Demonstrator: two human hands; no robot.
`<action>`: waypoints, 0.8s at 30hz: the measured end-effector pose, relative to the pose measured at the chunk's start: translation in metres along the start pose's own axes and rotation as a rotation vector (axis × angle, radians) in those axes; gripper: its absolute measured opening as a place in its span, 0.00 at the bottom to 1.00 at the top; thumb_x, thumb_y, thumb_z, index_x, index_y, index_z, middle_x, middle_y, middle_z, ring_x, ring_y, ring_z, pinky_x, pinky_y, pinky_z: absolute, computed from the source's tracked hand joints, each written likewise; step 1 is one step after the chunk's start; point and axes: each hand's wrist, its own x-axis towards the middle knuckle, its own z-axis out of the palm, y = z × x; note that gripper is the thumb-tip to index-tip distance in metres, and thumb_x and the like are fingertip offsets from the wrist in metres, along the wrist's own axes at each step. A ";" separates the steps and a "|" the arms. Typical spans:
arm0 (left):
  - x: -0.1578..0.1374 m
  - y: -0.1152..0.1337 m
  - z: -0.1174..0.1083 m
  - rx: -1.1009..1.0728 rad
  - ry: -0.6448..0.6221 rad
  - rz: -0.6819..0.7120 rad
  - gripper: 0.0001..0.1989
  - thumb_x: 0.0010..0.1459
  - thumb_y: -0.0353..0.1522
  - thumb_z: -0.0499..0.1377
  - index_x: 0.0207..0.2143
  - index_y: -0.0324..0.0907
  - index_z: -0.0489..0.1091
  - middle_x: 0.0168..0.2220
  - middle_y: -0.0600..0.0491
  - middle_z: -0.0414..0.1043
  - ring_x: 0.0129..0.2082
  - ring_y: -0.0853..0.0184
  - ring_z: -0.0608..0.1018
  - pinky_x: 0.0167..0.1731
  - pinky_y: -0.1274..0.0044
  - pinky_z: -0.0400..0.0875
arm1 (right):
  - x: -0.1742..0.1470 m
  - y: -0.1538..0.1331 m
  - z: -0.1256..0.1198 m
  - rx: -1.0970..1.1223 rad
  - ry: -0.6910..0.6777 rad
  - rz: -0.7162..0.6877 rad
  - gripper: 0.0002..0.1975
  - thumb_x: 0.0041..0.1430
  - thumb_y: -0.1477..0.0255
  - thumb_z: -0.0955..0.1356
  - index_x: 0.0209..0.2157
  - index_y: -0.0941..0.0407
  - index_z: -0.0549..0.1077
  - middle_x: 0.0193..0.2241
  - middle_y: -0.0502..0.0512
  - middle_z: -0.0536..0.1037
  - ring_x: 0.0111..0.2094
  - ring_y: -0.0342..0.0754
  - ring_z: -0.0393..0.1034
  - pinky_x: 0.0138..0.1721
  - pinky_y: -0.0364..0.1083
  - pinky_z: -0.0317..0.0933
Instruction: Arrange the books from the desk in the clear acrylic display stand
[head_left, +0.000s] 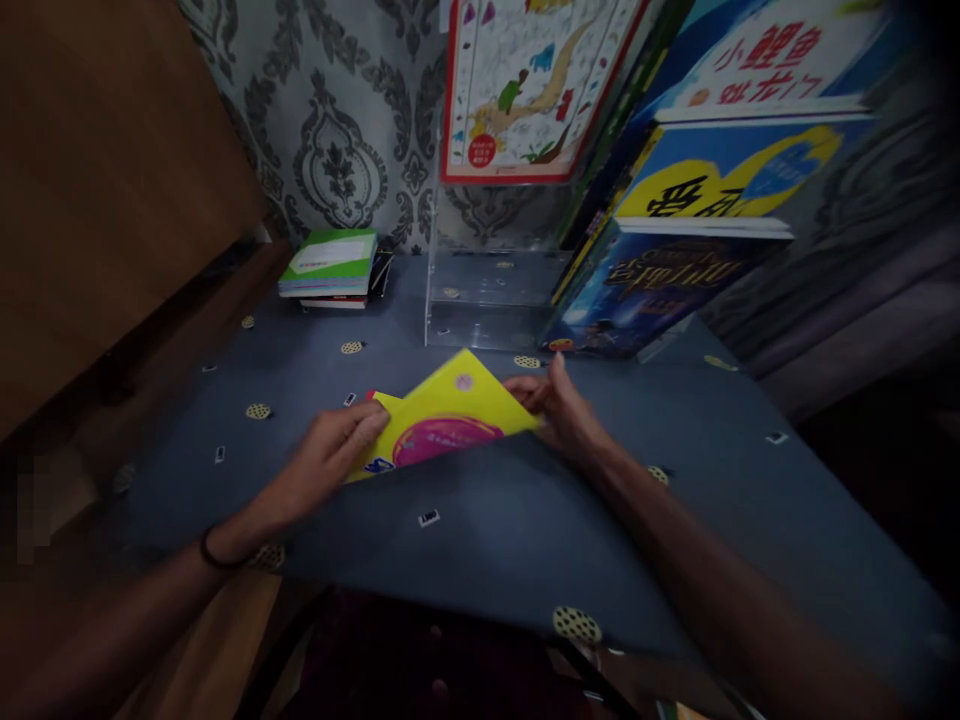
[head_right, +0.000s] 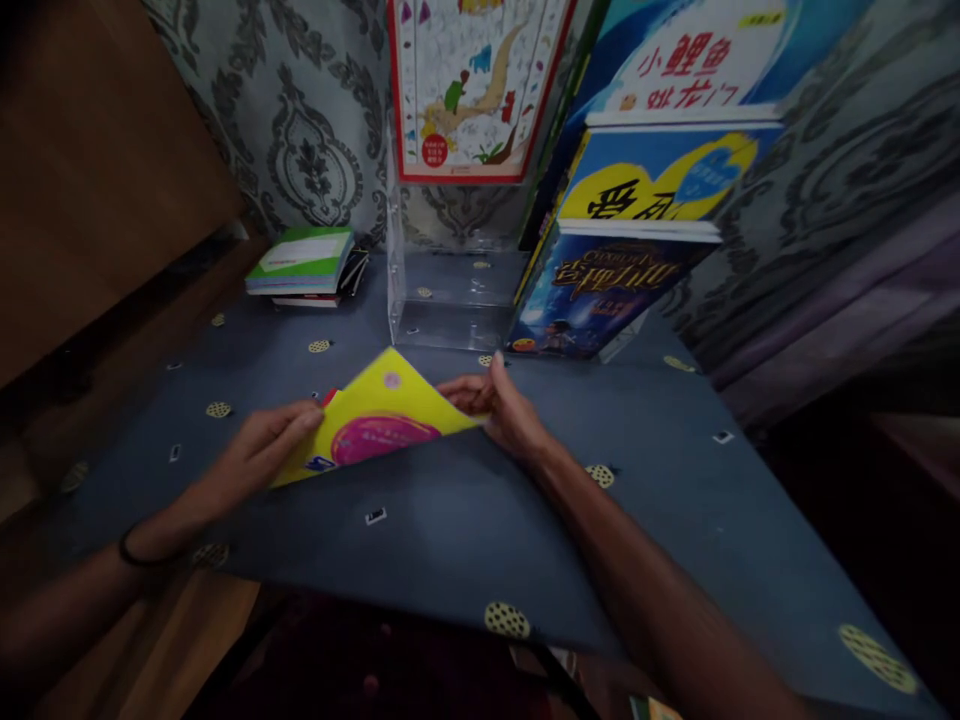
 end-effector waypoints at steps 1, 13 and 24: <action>0.000 0.002 -0.001 -0.091 0.059 -0.042 0.24 0.65 0.49 0.54 0.23 0.43 0.60 0.21 0.59 0.59 0.21 0.73 0.62 0.21 0.80 0.58 | 0.000 0.000 0.001 0.065 0.022 -0.035 0.50 0.54 0.29 0.52 0.41 0.58 0.81 0.38 0.66 0.85 0.46 0.62 0.80 0.44 0.56 0.74; -0.006 -0.006 0.022 -0.927 0.462 -0.313 0.20 0.50 0.45 0.71 0.36 0.39 0.74 0.32 0.50 0.82 0.34 0.59 0.84 0.34 0.71 0.81 | -0.012 0.002 0.031 0.052 -0.189 -0.071 0.24 0.53 0.54 0.77 0.45 0.56 0.79 0.34 0.55 0.85 0.24 0.41 0.74 0.20 0.39 0.63; -0.035 -0.073 -0.013 -0.049 0.181 -0.315 0.18 0.60 0.46 0.58 0.44 0.43 0.66 0.22 0.59 0.72 0.16 0.69 0.74 0.18 0.79 0.68 | -0.007 0.020 0.034 -0.206 -0.181 0.199 0.44 0.55 0.61 0.76 0.67 0.56 0.56 0.30 0.52 0.83 0.22 0.44 0.75 0.18 0.41 0.67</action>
